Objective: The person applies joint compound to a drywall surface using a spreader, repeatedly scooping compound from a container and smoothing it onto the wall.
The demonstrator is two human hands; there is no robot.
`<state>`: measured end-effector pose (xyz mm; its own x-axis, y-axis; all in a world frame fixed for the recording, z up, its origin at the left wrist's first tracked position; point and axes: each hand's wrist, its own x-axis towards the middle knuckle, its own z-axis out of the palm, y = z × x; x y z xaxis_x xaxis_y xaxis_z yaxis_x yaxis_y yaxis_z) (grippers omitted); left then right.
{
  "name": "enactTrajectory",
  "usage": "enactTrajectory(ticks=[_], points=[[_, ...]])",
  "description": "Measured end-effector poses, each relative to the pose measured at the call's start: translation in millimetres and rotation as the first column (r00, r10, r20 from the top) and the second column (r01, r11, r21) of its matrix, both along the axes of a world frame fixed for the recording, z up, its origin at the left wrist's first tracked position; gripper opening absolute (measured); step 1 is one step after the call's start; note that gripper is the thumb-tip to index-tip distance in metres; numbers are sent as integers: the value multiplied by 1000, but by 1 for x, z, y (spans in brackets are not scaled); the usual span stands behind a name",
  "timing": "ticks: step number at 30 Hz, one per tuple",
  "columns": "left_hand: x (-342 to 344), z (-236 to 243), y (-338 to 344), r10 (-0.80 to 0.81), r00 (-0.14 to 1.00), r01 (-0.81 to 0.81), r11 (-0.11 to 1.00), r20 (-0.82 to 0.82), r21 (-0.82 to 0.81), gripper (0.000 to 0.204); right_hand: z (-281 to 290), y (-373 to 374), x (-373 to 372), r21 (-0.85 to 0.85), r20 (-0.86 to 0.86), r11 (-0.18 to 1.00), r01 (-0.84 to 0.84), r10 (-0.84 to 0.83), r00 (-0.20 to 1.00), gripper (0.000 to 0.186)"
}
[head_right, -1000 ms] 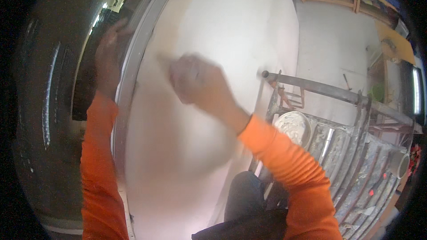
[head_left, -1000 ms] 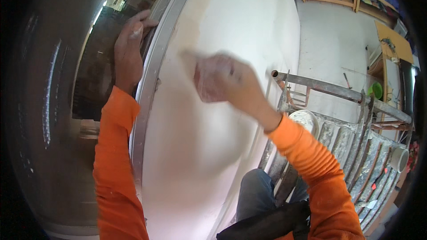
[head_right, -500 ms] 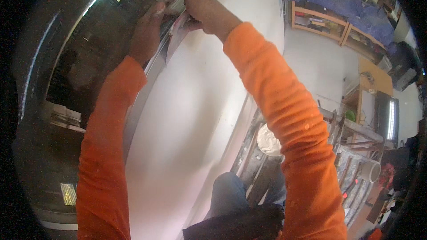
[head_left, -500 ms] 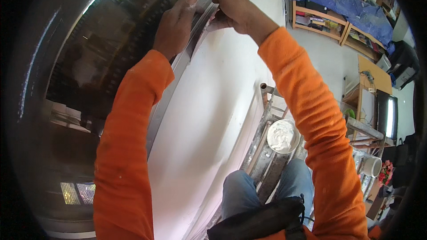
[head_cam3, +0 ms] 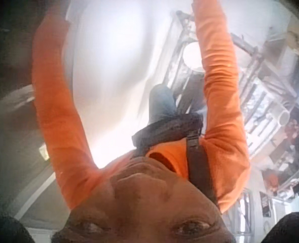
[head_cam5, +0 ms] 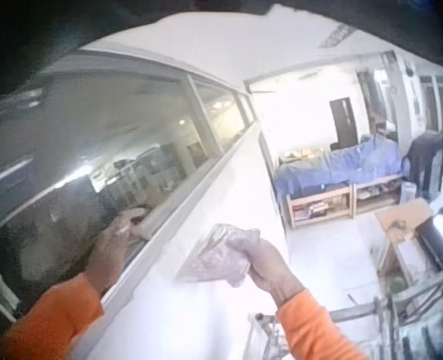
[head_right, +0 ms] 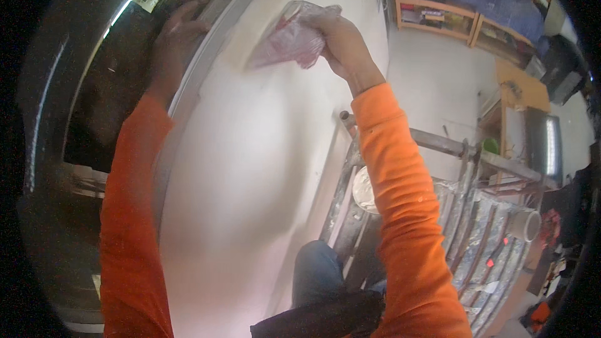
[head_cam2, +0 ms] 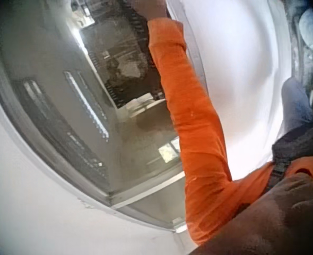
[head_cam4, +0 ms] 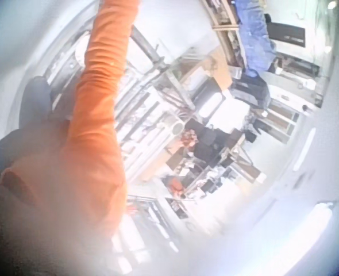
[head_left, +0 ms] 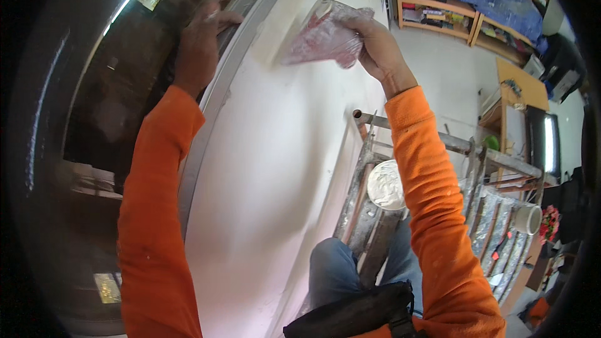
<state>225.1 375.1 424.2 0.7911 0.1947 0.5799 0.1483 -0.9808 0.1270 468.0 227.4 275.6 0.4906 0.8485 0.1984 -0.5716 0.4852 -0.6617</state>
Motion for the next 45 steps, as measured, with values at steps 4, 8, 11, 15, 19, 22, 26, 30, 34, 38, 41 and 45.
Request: enactTrajectory(ticks=[4,8,11,15,19,22,26,30,34,38,41,45], points=[[-2,7,-16,58,996,-78,944,-73,-321,53,-17,31,-1,320,715,787,527,-566,410,35],[-4,9,-32,120,993,-91,844,21,-528,67,-34,105,-13,184,720,700,690,-574,391,47],[2,4,-41,230,973,-197,845,7,-497,74,-41,136,-26,268,630,619,738,-692,352,49],[0,6,-46,256,966,-242,860,-30,-449,70,-28,126,-54,233,594,712,662,-643,483,45],[-4,10,-42,185,982,-175,839,-32,-516,71,-24,87,-83,242,638,786,569,-570,518,43],[9,4,-49,340,940,-321,852,-29,-413,71,-27,60,-108,261,714,820,509,-519,470,46],[4,8,-45,266,964,-240,838,-16,-489,78,-32,16,-157,388,719,795,465,-577,388,49],[8,3,-48,313,950,-276,846,6,-457,77,-43,-38,-163,379,718,913,153,-395,573,50],[3,6,-48,318,948,-306,885,-25,-351,75,-56,8,-139,310,557,728,612,-660,504,47],[3,13,-45,311,950,-278,842,-5,-463,76,-46,60,-132,318,553,612,724,-740,383,46],[4,5,-39,283,959,-251,840,-8,-482,76,-40,65,-159,243,747,651,720,-599,289,57],[4,7,-44,288,957,-238,826,20,-510,79,-49,18,-193,358,721,682,638,-636,275,60]])
